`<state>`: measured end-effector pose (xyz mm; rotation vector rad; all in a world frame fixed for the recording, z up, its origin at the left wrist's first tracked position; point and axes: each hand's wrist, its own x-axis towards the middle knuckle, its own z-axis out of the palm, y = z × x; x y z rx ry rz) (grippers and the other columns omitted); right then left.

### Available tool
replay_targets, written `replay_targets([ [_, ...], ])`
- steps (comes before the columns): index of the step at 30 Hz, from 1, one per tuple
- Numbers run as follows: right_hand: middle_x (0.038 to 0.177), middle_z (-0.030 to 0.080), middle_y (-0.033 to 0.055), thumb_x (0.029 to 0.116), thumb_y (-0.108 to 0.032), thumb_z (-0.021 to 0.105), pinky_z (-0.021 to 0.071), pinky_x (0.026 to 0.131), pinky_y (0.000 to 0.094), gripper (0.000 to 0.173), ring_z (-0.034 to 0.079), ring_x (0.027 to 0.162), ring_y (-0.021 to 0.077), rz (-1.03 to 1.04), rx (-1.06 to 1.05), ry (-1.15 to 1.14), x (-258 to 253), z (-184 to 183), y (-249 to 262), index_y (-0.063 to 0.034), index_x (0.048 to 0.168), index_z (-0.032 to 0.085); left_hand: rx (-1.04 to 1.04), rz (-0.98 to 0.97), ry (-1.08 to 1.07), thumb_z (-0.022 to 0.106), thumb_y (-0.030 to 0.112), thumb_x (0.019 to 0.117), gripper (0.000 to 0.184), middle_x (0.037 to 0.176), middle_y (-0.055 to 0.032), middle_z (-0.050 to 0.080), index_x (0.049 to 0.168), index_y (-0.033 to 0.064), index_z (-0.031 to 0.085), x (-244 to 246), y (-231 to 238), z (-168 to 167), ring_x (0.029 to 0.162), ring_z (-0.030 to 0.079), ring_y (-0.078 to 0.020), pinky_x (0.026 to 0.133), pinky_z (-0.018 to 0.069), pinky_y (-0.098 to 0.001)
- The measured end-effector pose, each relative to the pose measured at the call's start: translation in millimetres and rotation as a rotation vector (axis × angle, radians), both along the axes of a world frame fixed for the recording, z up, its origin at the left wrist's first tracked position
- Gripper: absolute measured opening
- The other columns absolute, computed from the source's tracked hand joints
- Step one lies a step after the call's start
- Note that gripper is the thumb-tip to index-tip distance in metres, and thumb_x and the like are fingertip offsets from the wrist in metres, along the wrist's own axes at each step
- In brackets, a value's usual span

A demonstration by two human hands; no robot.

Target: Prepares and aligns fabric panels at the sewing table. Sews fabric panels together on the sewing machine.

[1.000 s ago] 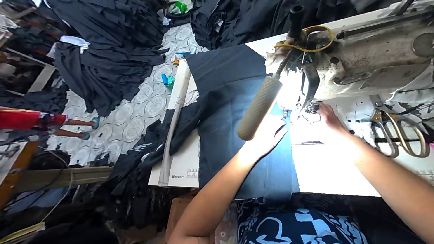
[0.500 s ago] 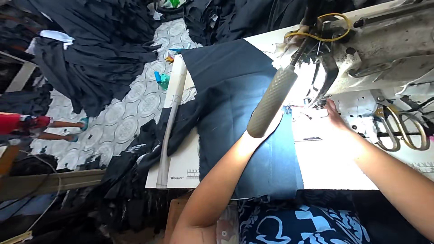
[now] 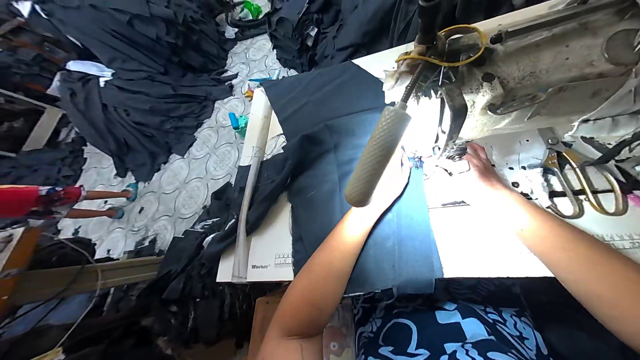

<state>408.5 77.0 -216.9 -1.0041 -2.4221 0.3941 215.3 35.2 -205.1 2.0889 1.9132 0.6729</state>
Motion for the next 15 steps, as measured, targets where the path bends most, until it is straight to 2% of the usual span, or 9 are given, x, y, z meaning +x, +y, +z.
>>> replay_targets([
  [4, 0.12, 0.065, 0.0361, 0.0868, 0.009, 0.065, 0.0359, 0.105, 0.0657, 0.02, 0.056, 0.121, 0.0567, -0.021, -0.057, 0.087, -1.2, 3.8, -1.3, 0.0149, 0.104, 0.072, 0.038, -0.012, -0.023, 0.064, 0.015, 0.0986, 0.02, 0.099, -0.0229, 0.07, 0.1, -0.0045, 0.068, -1.3, -3.2, -2.9, 0.097, 0.07, -0.0373, 0.084, 0.0548, -0.0512],
  [6, 0.121, 0.064, 0.0378, 0.0865, 0.008, 0.063, 0.0348, 0.105, 0.0666, 0.019, 0.056, 0.121, 0.058, -0.015, -0.062, 0.105, -0.7, 5.3, -2.3, 0.0169, 0.103, 0.07, 0.098, -0.065, 0.019, 0.066, 0.014, 0.0966, 0.019, 0.103, -0.0218, 0.07, 0.099, -0.0038, 0.07, -2.2, -8.8, -6.2, 0.103, 0.069, -0.0373, 0.09, 0.0536, -0.0501],
  [8, 0.115, 0.067, 0.0348, 0.086, 0.006, 0.065, 0.039, 0.101, 0.0668, 0.015, 0.06, 0.115, 0.0556, 0.002, 0.021, 0.111, 0.3, -1.3, -0.3, 0.0124, 0.098, 0.073, 0.19, -0.172, 0.08, 0.066, 0.014, 0.0951, 0.016, 0.106, -0.0177, 0.071, 0.098, -0.0006, 0.073, -6.2, -16.1, -15.3, 0.106, 0.068, -0.0342, 0.093, 0.053, -0.047],
  [9, 0.113, 0.068, 0.0334, 0.0861, 0.005, 0.066, 0.0409, 0.098, 0.0665, 0.014, 0.062, 0.112, 0.0545, 0.009, 0.058, 0.099, 0.5, -4.0, 1.4, 0.0101, 0.096, 0.074, 0.215, -0.219, 0.093, 0.065, 0.015, 0.0948, 0.018, 0.113, -0.016, 0.073, 0.098, 0.0011, 0.076, -8.5, -19.2, -20.3, 0.11, 0.068, -0.0332, 0.095, 0.0523, -0.0468],
  [11, 0.114, 0.068, 0.0325, 0.0879, 0.003, 0.067, 0.0416, 0.098, 0.066, 0.013, 0.063, 0.112, 0.0531, 0.007, 0.068, 0.056, -0.1, -4.1, 2.4, 0.0081, 0.097, 0.075, 0.225, -0.249, 0.066, 0.064, 0.018, 0.095, 0.022, 0.121, -0.0147, 0.073, 0.101, 0.0017, 0.077, -11.0, -23.9, -26.9, 0.114, 0.068, -0.0328, 0.095, 0.051, -0.0499],
  [15, 0.114, 0.068, 0.0326, 0.0882, 0.004, 0.066, 0.0413, 0.099, 0.0657, 0.013, 0.063, 0.113, 0.0525, 0.006, 0.061, 0.034, -0.5, -4.1, 2.7, 0.0084, 0.097, 0.075, 0.244, -0.235, 0.005, 0.066, 0.02, 0.0938, 0.023, 0.116, -0.0149, 0.074, 0.102, 0.0011, 0.077, -11.6, -22.4, -29.7, 0.111, 0.069, -0.0318, 0.094, 0.0512, -0.0488],
])
